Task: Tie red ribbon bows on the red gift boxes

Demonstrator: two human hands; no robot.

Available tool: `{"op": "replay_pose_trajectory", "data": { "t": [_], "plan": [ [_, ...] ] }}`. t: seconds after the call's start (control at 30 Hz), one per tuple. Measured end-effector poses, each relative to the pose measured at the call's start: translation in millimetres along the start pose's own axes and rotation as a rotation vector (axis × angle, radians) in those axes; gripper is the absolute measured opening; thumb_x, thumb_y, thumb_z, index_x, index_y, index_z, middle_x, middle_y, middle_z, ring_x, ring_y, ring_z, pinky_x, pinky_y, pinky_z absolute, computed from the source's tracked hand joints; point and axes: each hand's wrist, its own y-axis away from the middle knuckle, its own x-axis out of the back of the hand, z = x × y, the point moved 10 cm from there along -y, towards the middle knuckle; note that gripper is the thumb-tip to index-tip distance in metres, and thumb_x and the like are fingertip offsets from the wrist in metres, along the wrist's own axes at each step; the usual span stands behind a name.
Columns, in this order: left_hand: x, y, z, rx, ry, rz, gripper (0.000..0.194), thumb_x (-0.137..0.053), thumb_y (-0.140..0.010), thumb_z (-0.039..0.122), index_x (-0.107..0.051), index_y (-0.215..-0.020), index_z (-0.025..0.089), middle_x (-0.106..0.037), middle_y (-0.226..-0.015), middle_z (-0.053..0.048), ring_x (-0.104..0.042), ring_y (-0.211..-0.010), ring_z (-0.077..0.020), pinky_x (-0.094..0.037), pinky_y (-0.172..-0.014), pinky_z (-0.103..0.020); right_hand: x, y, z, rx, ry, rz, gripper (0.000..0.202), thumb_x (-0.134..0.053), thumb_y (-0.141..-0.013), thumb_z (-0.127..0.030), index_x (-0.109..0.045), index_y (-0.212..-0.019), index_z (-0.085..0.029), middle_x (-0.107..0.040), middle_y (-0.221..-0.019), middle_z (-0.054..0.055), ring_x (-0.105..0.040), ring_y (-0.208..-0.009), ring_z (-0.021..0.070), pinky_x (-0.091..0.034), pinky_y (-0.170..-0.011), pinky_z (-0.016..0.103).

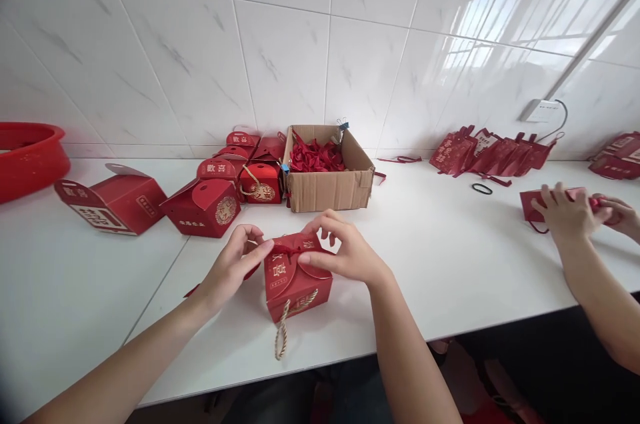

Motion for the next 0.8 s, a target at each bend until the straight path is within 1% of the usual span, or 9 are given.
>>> {"op": "replay_pose_trajectory", "data": {
  "t": [0.1, 0.17, 0.23, 0.3, 0.33, 0.4, 0.53, 0.67, 0.8],
  "plan": [
    [-8.7, 8.5, 18.0, -0.170, -0.084, -0.113, 0.046, -0.063, -0.077, 0.049, -0.042, -0.109, 0.023, -0.044, -0.116, -0.008, -0.046, -0.110, -0.0234, -0.037, -0.098, -0.043, -10.6, 4.5, -9.6, 0.073, 0.000, -0.096, 0.044, -0.076, -0.070, -0.039, -0.061, -0.109, -0.024, -0.051, -0.106, 0.006, -0.054, -0.095, 0.0177, -0.048, -0.084, 0.031],
    [-21.8, 17.7, 30.5, -0.286, -0.120, -0.261, 0.062, -0.071, -0.069, 0.049, -0.040, -0.117, 0.024, -0.037, -0.127, -0.010, -0.036, -0.124, -0.0278, -0.031, -0.105, -0.046, -14.6, 7.1, -9.8, 0.083, 0.015, -0.133, 0.052, -0.079, -0.066, -0.039, -0.060, -0.114, -0.026, -0.049, -0.111, 0.007, -0.053, -0.104, 0.0206, -0.047, -0.089, 0.034],
    [-35.9, 26.5, 34.0, -0.321, -0.147, -0.419, 0.075, -0.078, -0.061, 0.047, -0.039, -0.122, 0.026, -0.030, -0.134, -0.012, -0.027, -0.132, -0.0318, -0.030, -0.107, -0.048, -16.2, 8.4, -9.2, 0.089, 0.024, -0.151, 0.056, -0.079, -0.066, -0.038, -0.060, -0.117, -0.028, -0.048, -0.115, 0.008, -0.051, -0.109, 0.0225, -0.047, -0.092, 0.036],
    [-42.5, 30.5, 33.2, -0.312, -0.158, -0.487, 0.078, -0.079, -0.060, 0.044, -0.038, -0.125, 0.027, -0.025, -0.139, -0.012, -0.020, -0.136, -0.0331, -0.029, -0.109, -0.049, -15.6, 8.2, -8.9, 0.092, 0.028, -0.143, 0.054, -0.078, -0.067, -0.038, -0.060, -0.117, -0.030, -0.049, -0.115, 0.008, -0.050, -0.111, 0.0234, -0.048, -0.092, 0.037],
    [-43.1, 30.5, 33.4, -0.313, -0.155, -0.486, 0.076, -0.078, -0.063, 0.041, -0.037, -0.126, 0.028, -0.024, -0.139, -0.012, -0.019, -0.137, -0.0326, -0.028, -0.110, -0.049, -14.4, 7.6, -9.3, 0.097, 0.031, -0.129, 0.051, -0.077, -0.069, -0.038, -0.060, -0.116, -0.030, -0.050, -0.115, 0.008, -0.051, -0.110, 0.0236, -0.048, -0.092, 0.038],
    [-40.4, 28.2, 35.8, -0.326, -0.119, -0.443, 0.071, -0.074, -0.069, 0.035, -0.034, -0.128, 0.028, -0.025, -0.139, -0.012, -0.023, -0.136, -0.0307, -0.027, -0.111, -0.048, -11.4, 5.8, -11.0, 0.115, 0.043, -0.088, 0.046, -0.076, -0.070, -0.038, -0.062, -0.113, -0.028, -0.053, -0.112, 0.008, -0.052, -0.109, 0.0242, -0.047, -0.092, 0.040],
    [-35.0, 20.3, 32.5, -0.290, -0.026, -0.370, 0.069, -0.070, -0.074, 0.027, -0.031, -0.130, 0.028, -0.031, -0.136, -0.011, -0.035, -0.130, -0.0282, -0.034, -0.108, -0.045, -6.3, 2.2, -12.6, 0.139, 0.053, -0.010, 0.039, -0.074, -0.072, -0.039, -0.065, -0.107, -0.026, -0.056, -0.108, 0.009, -0.055, -0.104, 0.0242, -0.048, -0.089, 0.041],
    [-32.0, 15.6, 28.2, -0.307, -0.035, -0.323, 0.068, -0.070, -0.074, 0.026, -0.032, -0.130, 0.028, -0.033, -0.136, -0.010, -0.033, -0.131, -0.0268, -0.034, -0.108, -0.043, -5.2, 0.9, -9.8, 0.111, 0.044, 0.026, 0.035, -0.074, -0.073, -0.037, -0.065, -0.104, -0.024, -0.056, -0.106, 0.008, -0.056, -0.102, 0.0230, -0.049, -0.089, 0.040],
    [-31.2, 13.7, 26.4, -0.331, -0.024, -0.310, 0.066, -0.070, -0.074, 0.026, -0.032, -0.129, 0.028, -0.032, -0.137, -0.010, -0.033, -0.131, -0.0265, -0.035, -0.107, -0.043, -5.3, 0.9, -8.4, 0.090, 0.022, 0.043, 0.029, -0.074, -0.073, -0.035, -0.066, -0.098, -0.023, -0.055, -0.105, 0.008, -0.056, -0.102, 0.0224, -0.049, -0.089, 0.039]
  ]
}}
